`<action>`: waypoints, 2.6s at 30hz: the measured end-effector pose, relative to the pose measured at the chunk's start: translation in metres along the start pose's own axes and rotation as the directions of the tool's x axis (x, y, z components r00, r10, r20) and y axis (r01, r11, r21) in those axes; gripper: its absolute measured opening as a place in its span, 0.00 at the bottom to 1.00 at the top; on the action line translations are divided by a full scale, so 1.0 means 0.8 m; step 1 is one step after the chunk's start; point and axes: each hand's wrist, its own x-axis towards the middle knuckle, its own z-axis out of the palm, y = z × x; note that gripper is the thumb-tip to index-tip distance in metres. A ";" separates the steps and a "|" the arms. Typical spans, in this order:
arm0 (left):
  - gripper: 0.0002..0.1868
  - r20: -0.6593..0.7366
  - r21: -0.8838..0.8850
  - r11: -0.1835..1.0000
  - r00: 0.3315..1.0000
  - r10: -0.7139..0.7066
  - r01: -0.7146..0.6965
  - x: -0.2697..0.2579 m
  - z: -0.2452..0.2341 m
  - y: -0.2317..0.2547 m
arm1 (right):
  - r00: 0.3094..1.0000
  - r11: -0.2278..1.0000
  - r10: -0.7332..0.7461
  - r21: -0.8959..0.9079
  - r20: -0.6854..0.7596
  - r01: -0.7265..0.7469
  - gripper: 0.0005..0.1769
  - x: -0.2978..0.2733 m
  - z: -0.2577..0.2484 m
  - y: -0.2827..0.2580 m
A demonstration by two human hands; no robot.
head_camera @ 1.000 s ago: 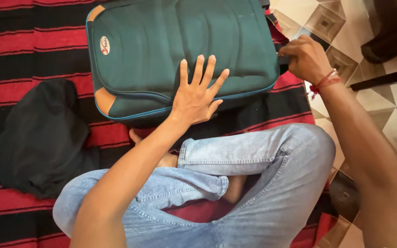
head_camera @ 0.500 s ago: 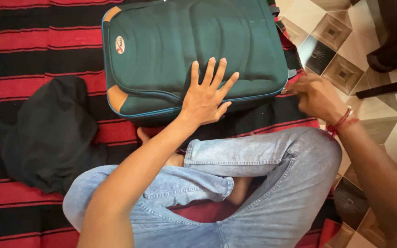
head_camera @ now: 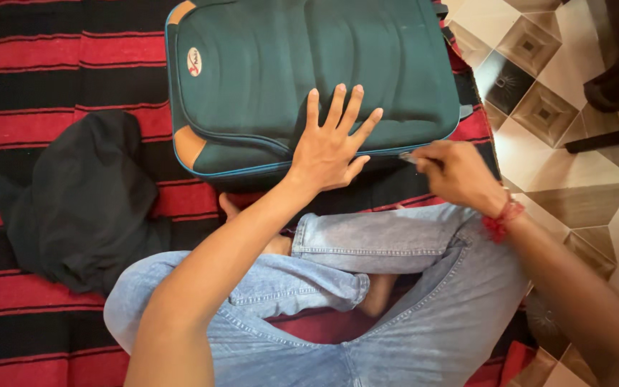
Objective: The person unzips a green suitcase, removes a black garment to unfold it, and then rearranges several folded items, including blue jeans and beige pants, inside the suitcase while sitting on a rug.
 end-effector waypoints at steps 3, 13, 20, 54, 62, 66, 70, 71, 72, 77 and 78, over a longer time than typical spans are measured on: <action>0.45 -0.010 -0.032 0.999 1.000 0.010 -0.010 0.000 -0.003 -0.002 | 1.000 0.996 0.000 0.087 0.023 -0.002 0.11 0.010 0.024 -0.028; 0.37 -0.087 -0.034 0.981 0.979 0.187 -0.190 -0.036 -0.018 -0.029 | 0.998 0.954 0.067 0.294 0.007 -0.066 0.10 0.026 0.077 -0.081; 0.23 -0.220 0.076 0.947 0.921 0.322 -0.313 -0.067 -0.033 -0.052 | 0.997 0.927 0.055 0.368 0.044 -0.068 0.07 0.041 0.103 -0.129; 0.09 -0.015 -0.154 0.966 0.977 -0.213 0.208 -0.205 -0.096 -0.128 | 0.753 0.693 -0.658 -0.419 -0.033 0.587 0.09 0.080 0.079 -0.134; 0.12 0.024 -0.119 0.938 0.946 -0.324 0.325 -0.232 -0.111 -0.149 | 0.711 0.627 -0.703 -0.485 -0.014 0.610 0.07 0.084 0.083 -0.134; 0.14 0.022 -0.087 0.926 0.930 -0.366 0.366 -0.235 -0.107 -0.154 | 0.689 0.603 -0.724 -0.511 -0.026 0.613 0.07 0.082 0.078 -0.135; 0.12 0.008 -0.084 0.913 0.916 -0.400 0.399 -0.237 -0.106 -0.158 | 0.654 0.579 -0.755 -0.527 -0.057 0.622 0.08 0.086 0.065 -0.139; 0.12 0.007 -0.081 0.906 0.910 -0.415 0.415 -0.237 -0.105 -0.160 | 0.647 0.573 -0.760 -0.538 -0.066 0.618 0.08 0.087 0.063 -0.140; 0.12 0.006 -0.078 0.900 0.903 -0.431 0.430 -0.238 -0.104 -0.162 | 0.640 0.567 -0.765 -0.549 -0.075 0.614 0.09 0.087 0.059 -0.141; 0.14 -0.013 -0.039 0.879 0.880 -0.476 0.475 -0.242 -0.099 -0.179 | 0.628 0.558 -0.773 -0.568 -0.089 0.605 0.10 0.088 0.045 -0.146; 0.14 -0.016 -0.036 0.873 0.873 -0.487 0.486 -0.242 -0.098 -0.183 | 0.630 0.558 -0.771 -0.568 -0.086 0.605 0.11 0.088 0.042 -0.146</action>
